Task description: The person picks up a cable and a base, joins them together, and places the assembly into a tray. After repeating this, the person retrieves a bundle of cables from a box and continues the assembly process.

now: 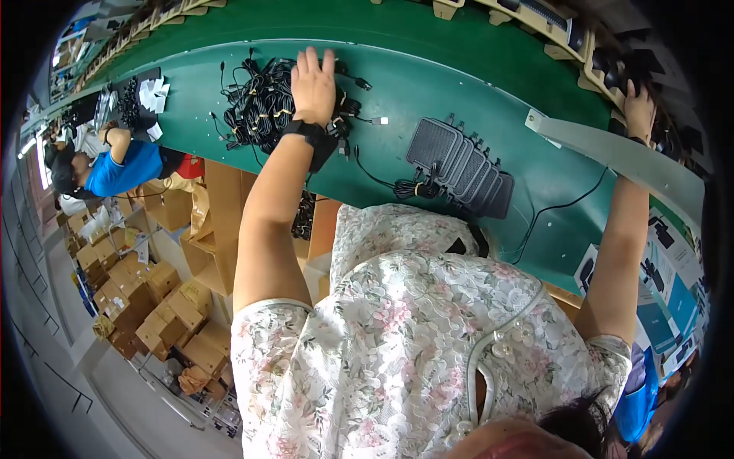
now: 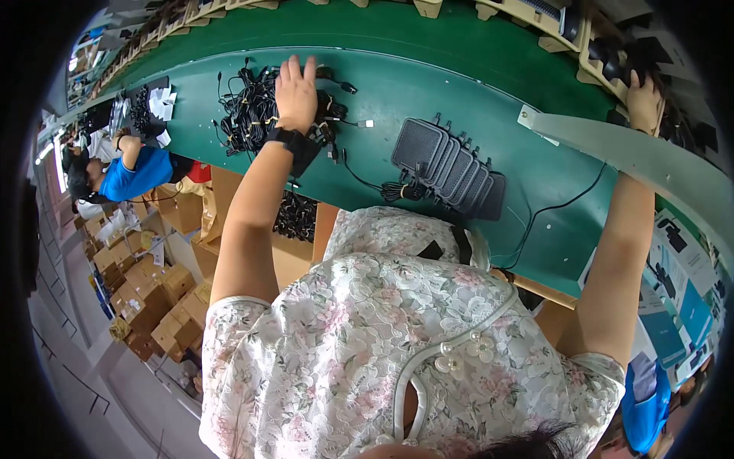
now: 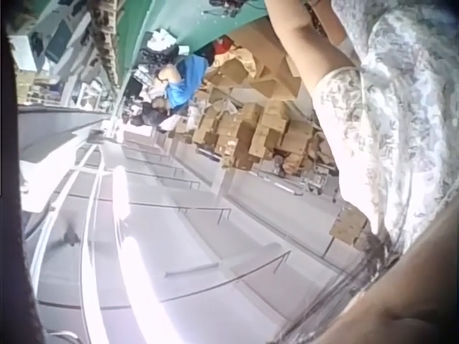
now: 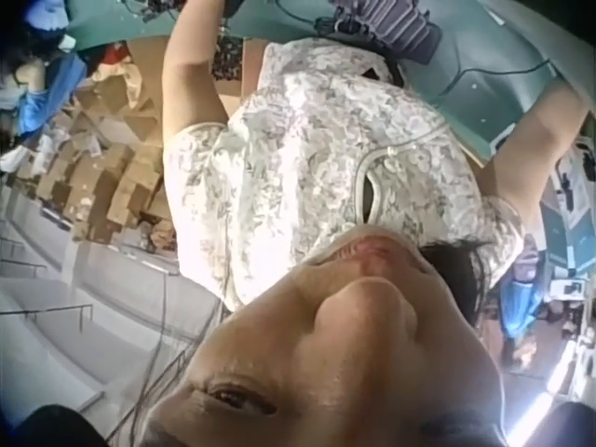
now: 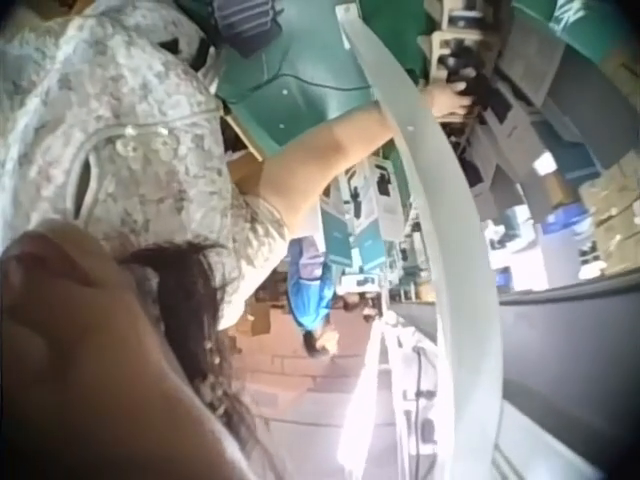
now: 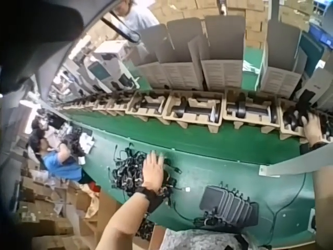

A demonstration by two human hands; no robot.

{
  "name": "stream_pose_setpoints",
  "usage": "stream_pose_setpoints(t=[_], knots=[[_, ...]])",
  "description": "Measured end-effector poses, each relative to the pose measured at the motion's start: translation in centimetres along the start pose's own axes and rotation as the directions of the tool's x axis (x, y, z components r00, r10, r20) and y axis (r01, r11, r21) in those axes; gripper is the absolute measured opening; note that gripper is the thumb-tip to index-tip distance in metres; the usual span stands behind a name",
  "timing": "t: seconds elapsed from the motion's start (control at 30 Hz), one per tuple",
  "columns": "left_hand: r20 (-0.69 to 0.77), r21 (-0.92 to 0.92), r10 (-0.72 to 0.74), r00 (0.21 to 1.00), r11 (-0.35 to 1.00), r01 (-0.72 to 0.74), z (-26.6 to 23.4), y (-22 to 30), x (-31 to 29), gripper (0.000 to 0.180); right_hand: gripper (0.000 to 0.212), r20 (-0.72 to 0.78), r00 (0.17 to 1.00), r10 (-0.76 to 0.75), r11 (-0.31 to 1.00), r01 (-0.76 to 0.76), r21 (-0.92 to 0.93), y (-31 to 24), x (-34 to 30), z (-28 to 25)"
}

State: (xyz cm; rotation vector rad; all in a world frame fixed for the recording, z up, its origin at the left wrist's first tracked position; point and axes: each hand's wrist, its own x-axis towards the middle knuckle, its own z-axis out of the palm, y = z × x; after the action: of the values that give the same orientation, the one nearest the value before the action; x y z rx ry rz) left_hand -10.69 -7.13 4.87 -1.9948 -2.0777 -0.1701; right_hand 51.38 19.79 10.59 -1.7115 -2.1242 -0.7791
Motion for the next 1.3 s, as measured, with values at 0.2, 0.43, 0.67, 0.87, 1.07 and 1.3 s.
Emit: stream_pose_setpoints(t=[0.2,0.43,0.67,0.87,1.07,1.3], knots=[[-0.079,0.073,0.047,0.996,0.996,-0.042,5.6,-3.8,-0.8,0.023,0.042,-0.066,0.976,0.206,0.899,-0.163,0.406,-4.3,-2.7,-6.8],[0.043,-0.347,0.094,0.995,0.935,-0.074,-2.0,2.4,2.6,0.027,0.006,0.219,0.761,0.61,0.503,-0.586,0.635,-5.6,-19.8,-9.6],[-0.127,-0.561,0.592,0.796,0.62,-0.549,-11.9,12.2,1.7,0.023,0.026,0.339,0.939,0.053,0.33,-0.336,0.882,-28.0,-14.7,-23.3],[0.092,-0.947,0.399,0.912,0.318,-0.043,-12.4,13.4,2.8,0.03,0.021,0.596,0.798,-0.087,-0.045,-0.601,0.798,-27.9,-12.0,-25.3],[0.262,-0.722,0.429,0.864,-0.507,0.471,-10.9,17.0,0.8,0.037,0.019,0.513,0.857,0.045,-0.081,-0.509,0.857,-28.9,-12.1,-24.5],[0.339,-0.69,0.825,0.453,-0.109,0.715,-9.4,17.4,0.3,0.04,0.034,-0.09,0.987,-0.13,0.841,0.158,0.517,-29.7,-12.3,-27.1]])
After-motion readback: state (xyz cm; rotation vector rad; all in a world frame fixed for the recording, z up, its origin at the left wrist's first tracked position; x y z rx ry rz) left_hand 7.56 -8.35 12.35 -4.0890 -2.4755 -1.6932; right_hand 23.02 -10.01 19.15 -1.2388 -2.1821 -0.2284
